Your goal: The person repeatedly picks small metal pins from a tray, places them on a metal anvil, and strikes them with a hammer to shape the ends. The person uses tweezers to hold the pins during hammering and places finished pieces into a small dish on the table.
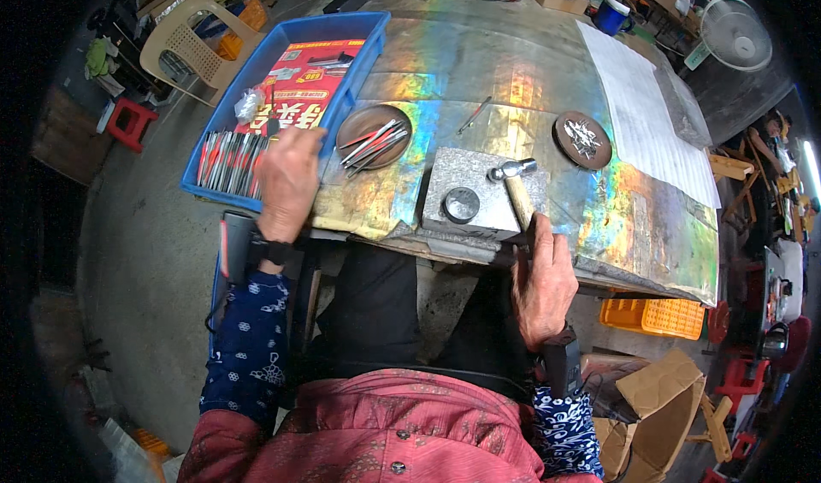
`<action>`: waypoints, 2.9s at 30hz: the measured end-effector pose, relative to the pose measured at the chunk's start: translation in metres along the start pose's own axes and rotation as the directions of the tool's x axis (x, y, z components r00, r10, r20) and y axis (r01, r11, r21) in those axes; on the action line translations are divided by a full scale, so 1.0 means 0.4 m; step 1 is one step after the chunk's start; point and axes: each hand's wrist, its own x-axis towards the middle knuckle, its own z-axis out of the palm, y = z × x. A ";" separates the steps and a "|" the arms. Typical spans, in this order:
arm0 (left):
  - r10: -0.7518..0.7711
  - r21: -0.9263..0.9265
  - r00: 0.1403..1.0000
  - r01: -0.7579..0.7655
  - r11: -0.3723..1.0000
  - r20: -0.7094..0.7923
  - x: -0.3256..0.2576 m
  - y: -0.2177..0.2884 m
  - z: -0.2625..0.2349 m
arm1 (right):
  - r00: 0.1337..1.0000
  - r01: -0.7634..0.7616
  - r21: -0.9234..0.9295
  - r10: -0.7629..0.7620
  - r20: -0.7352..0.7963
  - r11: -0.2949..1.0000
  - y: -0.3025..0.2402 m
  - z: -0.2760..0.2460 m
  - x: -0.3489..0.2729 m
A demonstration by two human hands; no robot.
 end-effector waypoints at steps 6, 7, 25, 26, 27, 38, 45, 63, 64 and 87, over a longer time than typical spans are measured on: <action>-0.077 0.008 0.984 0.077 0.997 0.163 0.010 -0.140 -0.036 | 1.000 0.003 0.008 -0.003 0.008 1.000 0.001 -0.001 -0.004; -0.090 0.027 0.970 0.086 0.996 0.228 0.008 -0.149 -0.033 | 1.000 0.005 0.003 -0.005 0.008 1.000 0.001 -0.001 -0.004; -0.090 -0.032 0.964 0.101 0.994 0.252 0.002 -0.187 0.007 | 0.999 -0.040 0.068 0.042 -0.028 0.997 0.020 -0.071 0.028; -0.095 -0.007 0.963 0.100 0.995 0.254 0.004 -0.192 0.008 | 0.998 -0.056 0.054 0.058 -0.030 0.997 0.037 -0.077 0.034; -0.133 0.027 0.953 0.131 0.991 0.272 0.006 -0.194 0.008 | 0.998 -0.055 0.048 0.056 -0.033 0.997 0.058 -0.083 0.040; -0.143 -0.017 0.959 0.152 0.988 0.246 0.002 -0.230 0.016 | 0.957 -0.283 -0.188 0.289 0.000 0.940 0.360 -0.067 0.091; -0.160 -0.006 0.960 0.165 0.986 0.229 -0.005 -0.205 -0.012 | 0.902 -0.431 0.026 0.431 0.029 0.902 0.427 -0.034 0.132; -0.265 -0.223 0.899 0.354 0.908 0.347 -0.009 -0.213 -0.018 | 0.993 0.091 -0.379 -0.053 0.109 0.921 0.506 -0.010 0.224; -0.250 -0.179 0.914 0.318 0.931 0.320 -0.012 -0.208 -0.020 | 0.974 0.209 -0.326 -0.226 -0.014 0.922 0.503 -0.018 0.216; -0.138 -0.940 0.965 0.251 0.231 0.223 -0.007 0.268 0.004 | 0.996 -0.067 0.391 0.081 -0.020 0.918 0.087 -0.121 0.055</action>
